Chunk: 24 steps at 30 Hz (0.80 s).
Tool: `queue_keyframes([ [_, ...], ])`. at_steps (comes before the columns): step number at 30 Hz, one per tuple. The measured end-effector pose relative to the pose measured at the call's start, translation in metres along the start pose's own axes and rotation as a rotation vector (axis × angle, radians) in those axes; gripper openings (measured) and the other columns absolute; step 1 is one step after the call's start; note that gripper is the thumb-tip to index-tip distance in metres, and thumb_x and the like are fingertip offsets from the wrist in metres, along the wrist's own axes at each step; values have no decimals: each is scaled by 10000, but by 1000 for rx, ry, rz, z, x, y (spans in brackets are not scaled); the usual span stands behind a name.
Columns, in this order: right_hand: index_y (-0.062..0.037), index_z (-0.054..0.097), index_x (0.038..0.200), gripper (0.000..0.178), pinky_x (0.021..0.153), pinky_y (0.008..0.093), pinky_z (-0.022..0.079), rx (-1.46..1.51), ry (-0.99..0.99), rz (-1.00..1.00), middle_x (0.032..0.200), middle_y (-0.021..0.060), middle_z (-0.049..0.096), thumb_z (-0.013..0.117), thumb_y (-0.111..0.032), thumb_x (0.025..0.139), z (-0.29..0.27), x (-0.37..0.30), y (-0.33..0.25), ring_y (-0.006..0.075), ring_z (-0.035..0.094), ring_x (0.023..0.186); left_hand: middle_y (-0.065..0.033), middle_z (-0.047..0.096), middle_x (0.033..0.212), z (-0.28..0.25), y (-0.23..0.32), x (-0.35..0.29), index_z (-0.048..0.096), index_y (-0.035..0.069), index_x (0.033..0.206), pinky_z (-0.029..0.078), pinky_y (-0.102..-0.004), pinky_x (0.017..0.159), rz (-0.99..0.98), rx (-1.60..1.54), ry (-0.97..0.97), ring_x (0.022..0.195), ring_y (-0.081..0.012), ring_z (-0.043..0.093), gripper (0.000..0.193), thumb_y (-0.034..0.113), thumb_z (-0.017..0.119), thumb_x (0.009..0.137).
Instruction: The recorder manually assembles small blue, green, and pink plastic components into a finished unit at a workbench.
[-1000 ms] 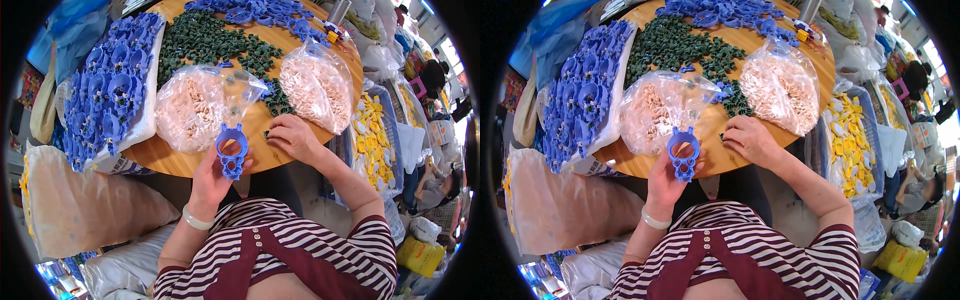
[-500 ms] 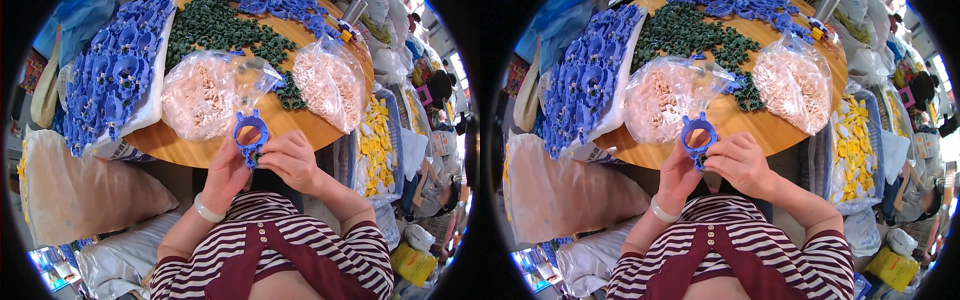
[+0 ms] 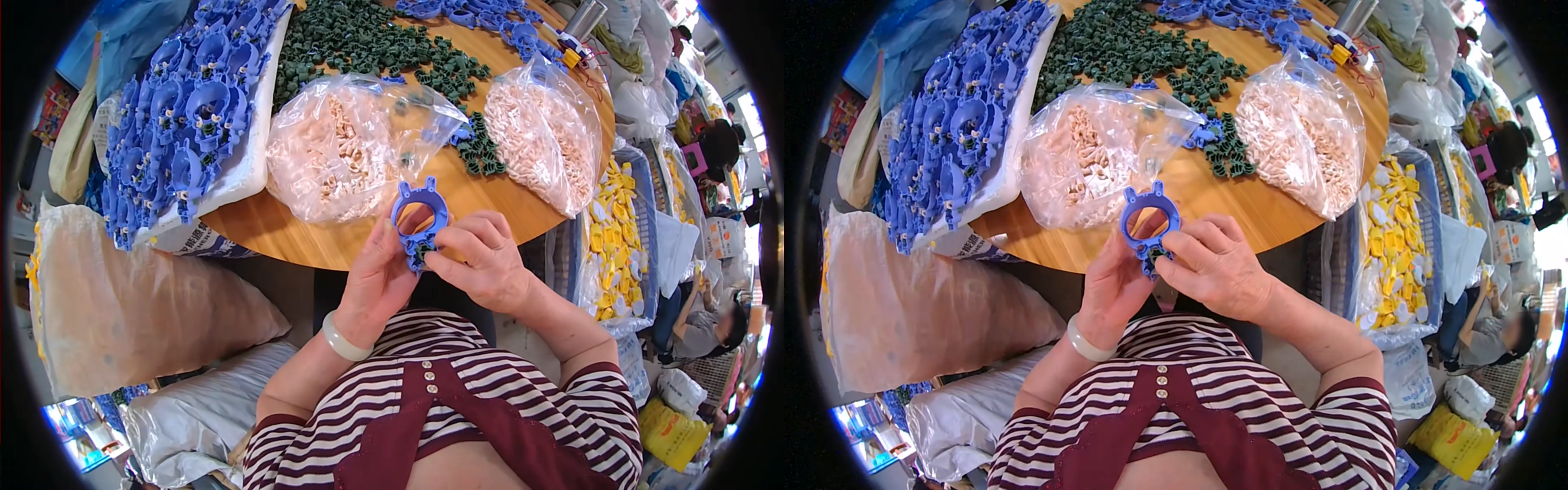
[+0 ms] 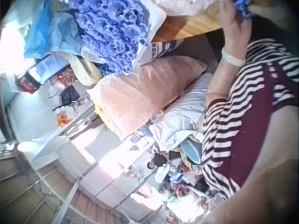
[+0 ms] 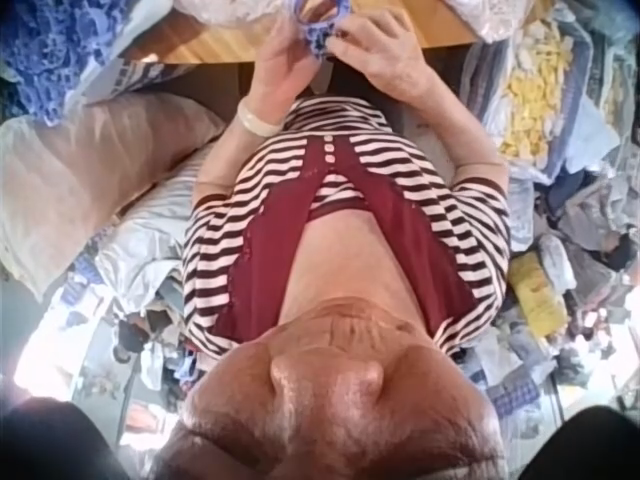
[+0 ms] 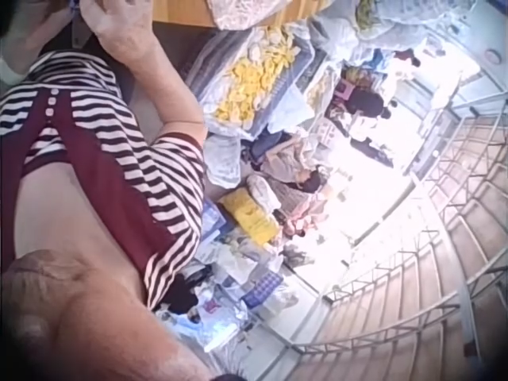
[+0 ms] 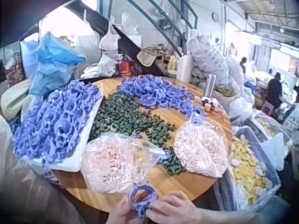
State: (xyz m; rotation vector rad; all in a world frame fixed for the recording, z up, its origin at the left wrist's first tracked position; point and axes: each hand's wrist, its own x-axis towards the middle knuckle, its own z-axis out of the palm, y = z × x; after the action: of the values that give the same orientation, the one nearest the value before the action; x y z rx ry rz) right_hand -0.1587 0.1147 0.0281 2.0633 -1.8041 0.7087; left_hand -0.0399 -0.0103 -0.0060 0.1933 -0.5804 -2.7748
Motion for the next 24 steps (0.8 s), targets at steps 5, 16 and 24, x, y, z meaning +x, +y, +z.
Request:
queue_keyframes([
  [5, -116, 603, 917, 267, 807, 371, 407, 6, -14, -39, 999, 32, 535, 594, -153, 652, 1, -1, 2, 209, 516, 910, -91, 439, 1300, -2, -2, 1, 302, 67, 1369, 366, -345, 998, 3, 0, -9, 1185, -209, 449, 551, 291, 521, 915],
  [16, -104, 601, 901, 238, 798, 365, 404, 99, 6, 50, 959, 33, 558, 622, -126, 665, 2, -4, 3, 213, 529, 866, -99, 439, 1296, 2, -3, 1, 266, 62, 1391, 376, -342, 988, 6, -18, -12, 1184, -212, 450, 635, 223, 594, 872],
  [24, -90, 608, 857, 208, 779, 361, 413, 167, 31, -1, 924, 32, 567, 632, -118, 652, 0, -2, 8, 220, 536, 838, -86, 449, 1281, 1, -5, 1, 274, 76, 1392, 386, -334, 975, 8, -32, -20, 1176, -203, 452, 640, 213, 607, 863],
])
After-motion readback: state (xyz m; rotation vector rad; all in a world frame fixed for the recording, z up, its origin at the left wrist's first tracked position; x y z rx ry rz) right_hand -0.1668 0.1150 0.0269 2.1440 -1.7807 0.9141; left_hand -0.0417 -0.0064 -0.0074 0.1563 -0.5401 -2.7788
